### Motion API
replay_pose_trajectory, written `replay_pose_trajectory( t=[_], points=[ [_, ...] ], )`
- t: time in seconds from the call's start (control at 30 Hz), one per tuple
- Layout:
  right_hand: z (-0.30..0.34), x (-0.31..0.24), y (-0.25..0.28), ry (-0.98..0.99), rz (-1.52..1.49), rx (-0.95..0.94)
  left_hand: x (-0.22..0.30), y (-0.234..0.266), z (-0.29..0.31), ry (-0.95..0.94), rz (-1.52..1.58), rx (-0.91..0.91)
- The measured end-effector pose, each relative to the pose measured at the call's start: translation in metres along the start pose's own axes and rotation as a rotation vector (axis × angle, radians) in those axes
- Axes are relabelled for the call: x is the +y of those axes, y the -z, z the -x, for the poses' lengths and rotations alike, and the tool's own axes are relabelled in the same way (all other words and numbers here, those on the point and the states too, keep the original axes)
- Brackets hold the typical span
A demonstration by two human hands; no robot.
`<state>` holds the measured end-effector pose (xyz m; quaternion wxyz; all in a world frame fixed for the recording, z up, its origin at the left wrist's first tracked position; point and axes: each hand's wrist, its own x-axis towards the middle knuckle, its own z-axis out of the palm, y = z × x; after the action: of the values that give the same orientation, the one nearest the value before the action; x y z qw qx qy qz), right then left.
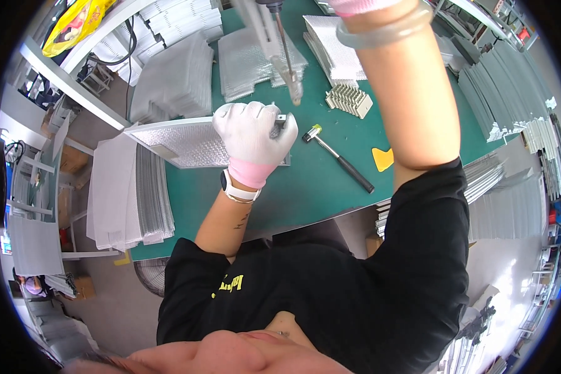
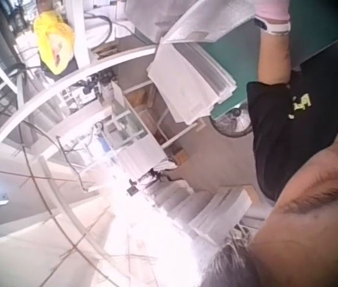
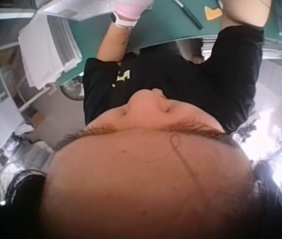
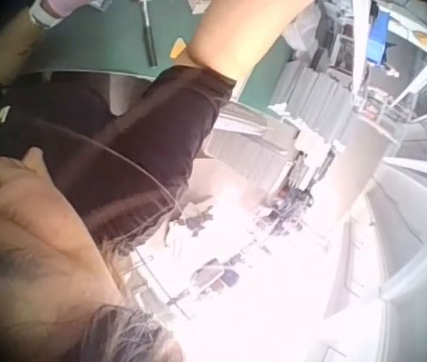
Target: Assembling metal mesh filters by fitting frames and securing them with screws and a hammer.
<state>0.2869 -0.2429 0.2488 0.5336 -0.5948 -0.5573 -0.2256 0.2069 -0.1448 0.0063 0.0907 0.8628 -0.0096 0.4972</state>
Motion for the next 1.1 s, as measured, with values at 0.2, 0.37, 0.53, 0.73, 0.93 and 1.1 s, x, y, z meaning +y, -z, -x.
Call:
replay_pose_trajectory(
  t=[0.2,0.37,0.53,0.73,0.93,1.1],
  points=[
    [0.026,0.017,-0.016,-0.234,-0.584,0.116,-0.004,-0.006,0.0,-0.022,0.069,0.048],
    [0.032,0.024,-0.027,-0.291,-0.686,0.167,-0.004,-0.004,0.0,-0.021,0.089,0.047],
    [0.04,0.022,-0.027,-0.333,-0.77,0.129,-0.003,-0.005,-0.003,-0.049,0.096,0.051],
    [0.035,0.078,-0.053,0.331,-0.995,-0.391,0.001,0.0,-0.001,0.062,0.001,-0.156],
    [0.057,0.039,-0.055,-0.444,-1.343,-0.207,-0.006,-0.006,0.001,-0.16,0.25,0.099],
    [0.061,0.041,-0.063,-0.432,-1.452,-0.222,-0.008,-0.012,0.004,-0.075,0.311,0.147]
  ],
)
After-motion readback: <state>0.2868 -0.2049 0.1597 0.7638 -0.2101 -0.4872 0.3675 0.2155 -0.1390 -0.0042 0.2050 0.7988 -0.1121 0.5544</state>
